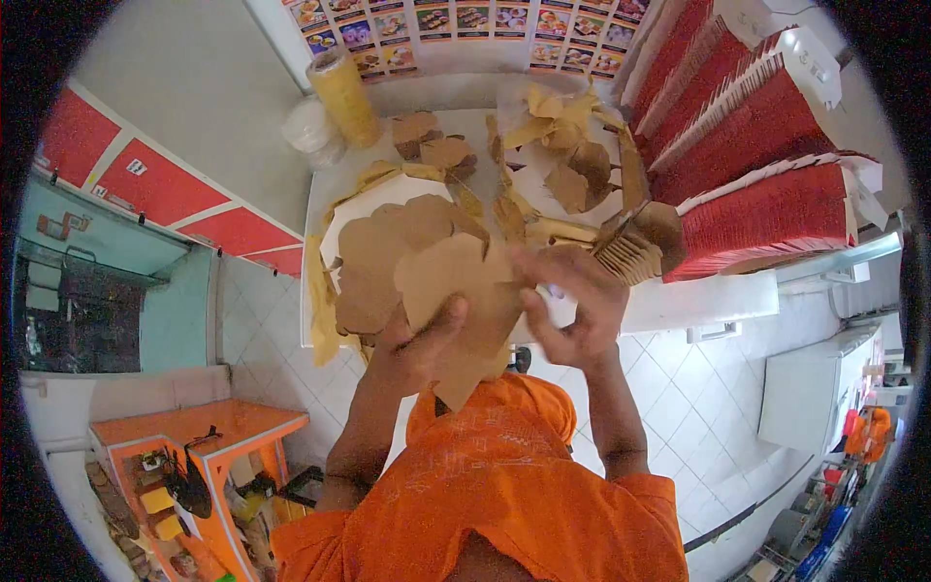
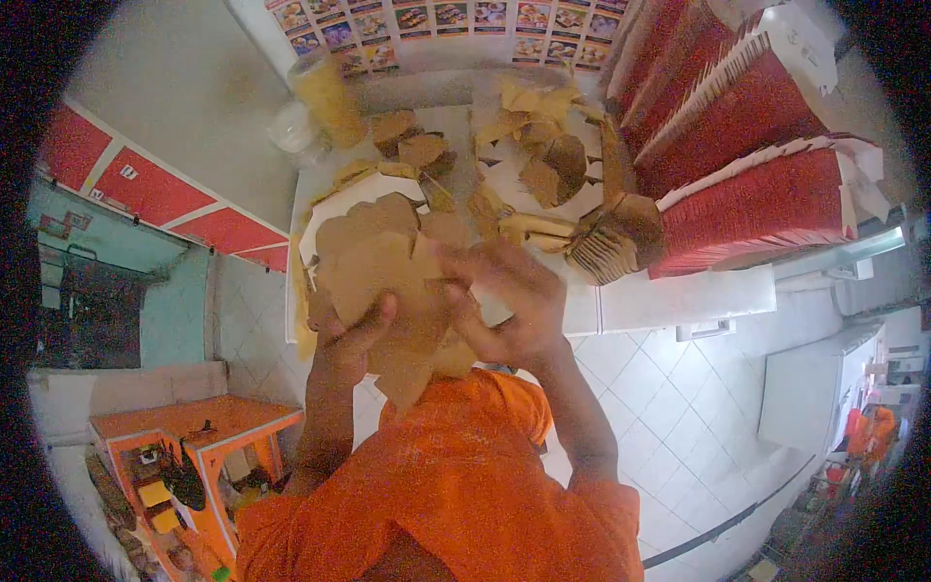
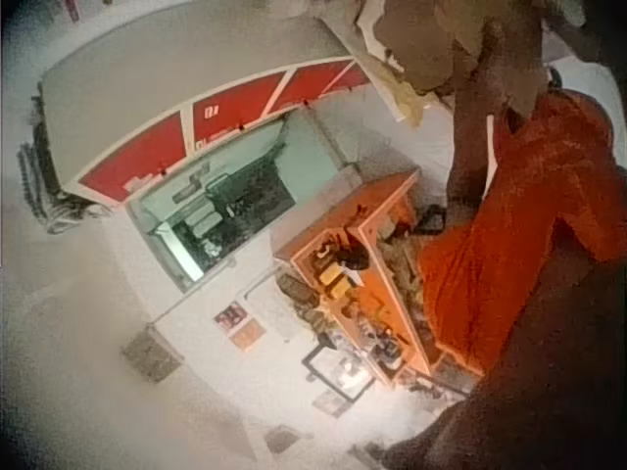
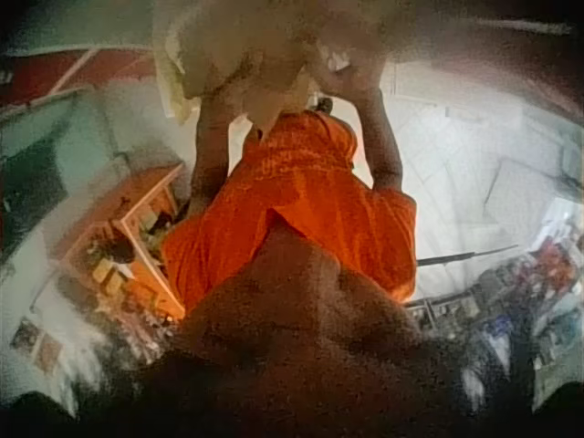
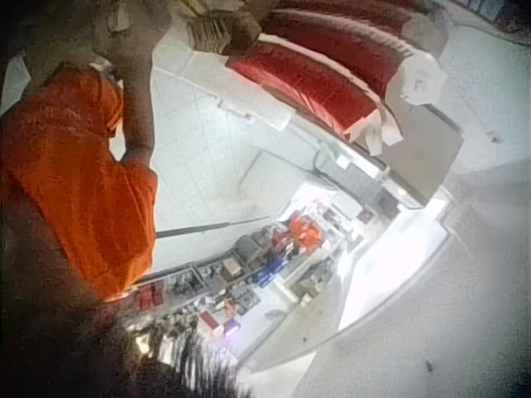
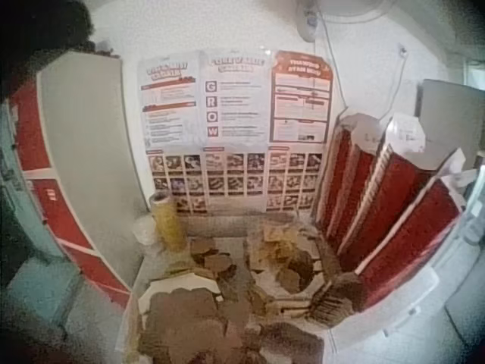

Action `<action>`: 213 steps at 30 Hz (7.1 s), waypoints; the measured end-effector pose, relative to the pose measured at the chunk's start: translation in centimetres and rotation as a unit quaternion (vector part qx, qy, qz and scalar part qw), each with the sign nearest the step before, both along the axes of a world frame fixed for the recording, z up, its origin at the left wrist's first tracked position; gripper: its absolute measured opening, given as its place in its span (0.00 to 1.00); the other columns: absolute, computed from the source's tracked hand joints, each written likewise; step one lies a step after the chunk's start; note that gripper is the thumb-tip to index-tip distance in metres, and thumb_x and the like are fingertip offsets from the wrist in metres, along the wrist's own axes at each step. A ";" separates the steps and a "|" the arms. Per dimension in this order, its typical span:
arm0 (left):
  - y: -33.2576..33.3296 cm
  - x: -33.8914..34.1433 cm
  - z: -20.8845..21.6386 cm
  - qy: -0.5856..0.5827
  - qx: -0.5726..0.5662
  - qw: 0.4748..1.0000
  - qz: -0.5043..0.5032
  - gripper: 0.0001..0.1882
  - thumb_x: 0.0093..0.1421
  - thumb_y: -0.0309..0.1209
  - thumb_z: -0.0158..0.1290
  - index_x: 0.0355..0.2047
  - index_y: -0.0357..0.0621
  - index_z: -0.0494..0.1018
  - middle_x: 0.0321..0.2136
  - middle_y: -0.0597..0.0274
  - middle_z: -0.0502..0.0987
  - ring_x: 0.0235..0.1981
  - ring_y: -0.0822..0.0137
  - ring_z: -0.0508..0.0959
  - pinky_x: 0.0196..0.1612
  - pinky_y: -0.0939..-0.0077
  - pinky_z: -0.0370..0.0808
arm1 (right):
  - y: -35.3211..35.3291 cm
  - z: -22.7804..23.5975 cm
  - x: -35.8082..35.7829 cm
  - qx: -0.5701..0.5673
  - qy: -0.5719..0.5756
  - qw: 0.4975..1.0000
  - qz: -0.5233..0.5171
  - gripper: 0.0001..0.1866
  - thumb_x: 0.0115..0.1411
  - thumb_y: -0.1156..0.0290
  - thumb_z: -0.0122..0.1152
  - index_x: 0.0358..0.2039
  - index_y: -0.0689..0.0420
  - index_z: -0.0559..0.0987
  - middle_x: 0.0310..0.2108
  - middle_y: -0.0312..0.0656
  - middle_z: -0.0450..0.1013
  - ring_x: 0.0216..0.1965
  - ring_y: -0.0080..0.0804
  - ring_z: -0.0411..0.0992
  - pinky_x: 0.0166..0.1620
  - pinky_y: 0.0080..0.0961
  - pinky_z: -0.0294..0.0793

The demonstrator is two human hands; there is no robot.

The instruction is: The person assembles cardboard takeout boxes by folding the pre-cut flaps and securing the tabs by hand.

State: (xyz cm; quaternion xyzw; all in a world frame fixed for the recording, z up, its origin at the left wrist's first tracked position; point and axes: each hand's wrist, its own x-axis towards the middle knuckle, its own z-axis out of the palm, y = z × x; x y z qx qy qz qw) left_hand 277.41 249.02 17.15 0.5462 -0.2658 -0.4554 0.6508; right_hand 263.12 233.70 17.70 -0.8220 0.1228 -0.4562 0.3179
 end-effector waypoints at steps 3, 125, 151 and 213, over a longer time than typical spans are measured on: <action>0.8 0.4 -0.9 -0.036 -0.006 0.998 -0.041 0.24 0.65 0.34 0.55 0.58 0.39 0.65 0.50 0.64 0.74 0.50 0.71 0.72 0.54 0.71 0.69 | -0.5 -0.1 -0.6 0.269 0.030 0.957 0.106 0.14 0.50 0.77 0.72 0.40 0.57 0.84 0.32 0.40 0.78 0.32 0.26 0.77 0.35 0.23 0.76; 2.2 -1.2 -12.8 0.098 0.020 0.993 -0.061 0.27 0.59 0.34 0.62 0.56 0.39 0.68 0.53 0.59 0.72 0.52 0.66 0.72 0.57 0.69 0.70 | 3.5 -7.0 -2.5 0.384 0.079 0.919 0.050 0.13 0.51 0.78 0.74 0.29 0.58 0.74 0.30 0.33 0.68 0.24 0.15 0.69 0.22 0.11 0.70; 1.9 -3.9 -15.7 0.261 -0.180 0.948 0.016 0.28 0.64 0.35 0.57 0.61 0.45 0.60 0.56 0.61 0.69 0.56 0.64 0.69 0.60 0.66 0.67 | 6.4 -15.2 -2.4 0.653 -0.205 0.727 0.045 0.27 0.65 0.53 0.58 0.55 0.58 0.67 0.55 0.40 0.68 0.54 0.32 0.68 0.55 0.34 0.70; -1.3 -2.4 -6.8 0.166 0.093 0.976 -0.102 0.30 0.62 0.42 0.58 0.59 0.40 0.64 0.50 0.58 0.73 0.49 0.64 0.74 0.52 0.67 0.73 | 3.3 -7.4 -2.8 0.082 0.065 0.981 -0.165 0.19 0.46 0.86 0.65 0.38 0.53 0.86 0.34 0.41 0.79 0.34 0.31 0.79 0.35 0.23 0.79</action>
